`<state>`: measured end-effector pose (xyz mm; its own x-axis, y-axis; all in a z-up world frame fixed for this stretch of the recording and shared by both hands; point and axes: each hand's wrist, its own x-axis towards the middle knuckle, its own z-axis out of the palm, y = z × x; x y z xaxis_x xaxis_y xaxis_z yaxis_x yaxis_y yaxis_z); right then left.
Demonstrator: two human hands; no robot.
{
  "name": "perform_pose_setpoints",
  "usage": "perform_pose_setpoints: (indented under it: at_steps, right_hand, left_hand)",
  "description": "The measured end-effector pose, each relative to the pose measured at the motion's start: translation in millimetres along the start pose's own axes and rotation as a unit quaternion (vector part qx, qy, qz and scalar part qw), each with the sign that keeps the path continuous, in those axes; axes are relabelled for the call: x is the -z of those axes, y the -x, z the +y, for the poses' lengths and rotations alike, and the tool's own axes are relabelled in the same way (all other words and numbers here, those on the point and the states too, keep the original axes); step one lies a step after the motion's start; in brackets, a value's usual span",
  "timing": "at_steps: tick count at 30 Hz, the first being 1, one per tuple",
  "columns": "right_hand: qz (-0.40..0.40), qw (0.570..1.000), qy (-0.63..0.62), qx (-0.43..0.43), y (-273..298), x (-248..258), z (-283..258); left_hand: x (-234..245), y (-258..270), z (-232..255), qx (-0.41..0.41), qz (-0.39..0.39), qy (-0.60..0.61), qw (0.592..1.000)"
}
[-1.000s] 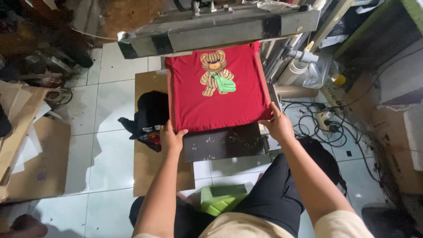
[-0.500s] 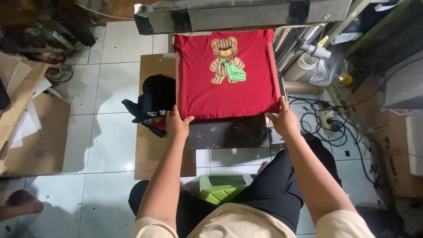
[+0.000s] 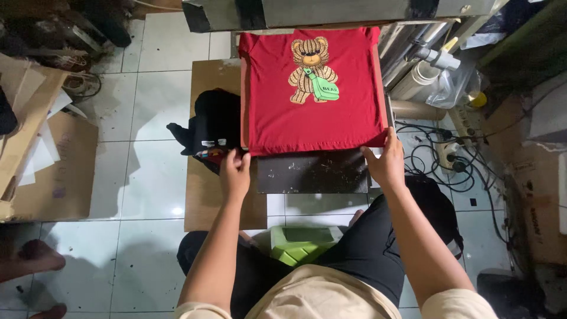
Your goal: Unfolding, smoothing, and folding a t-shirt on a heat press platen
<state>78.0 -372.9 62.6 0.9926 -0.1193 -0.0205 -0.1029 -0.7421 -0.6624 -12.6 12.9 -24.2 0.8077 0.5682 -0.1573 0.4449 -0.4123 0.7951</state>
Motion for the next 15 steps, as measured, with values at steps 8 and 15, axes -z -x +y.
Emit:
perform_pose_setpoints:
  at_steps: [8, 15]
  right_hand:
    - [0.151, 0.985, -0.026, 0.08, 42.5, -56.8, 23.9]
    - [0.164, 0.979, -0.052, 0.105, 52.9, -60.2, -1.5]
  left_hand:
    - [-8.2, 81.0, -80.0, 0.137, -0.071, -0.015, 0.988]
    - [-23.8, 67.1, -57.3, 0.022, -0.011, 0.159, 0.987]
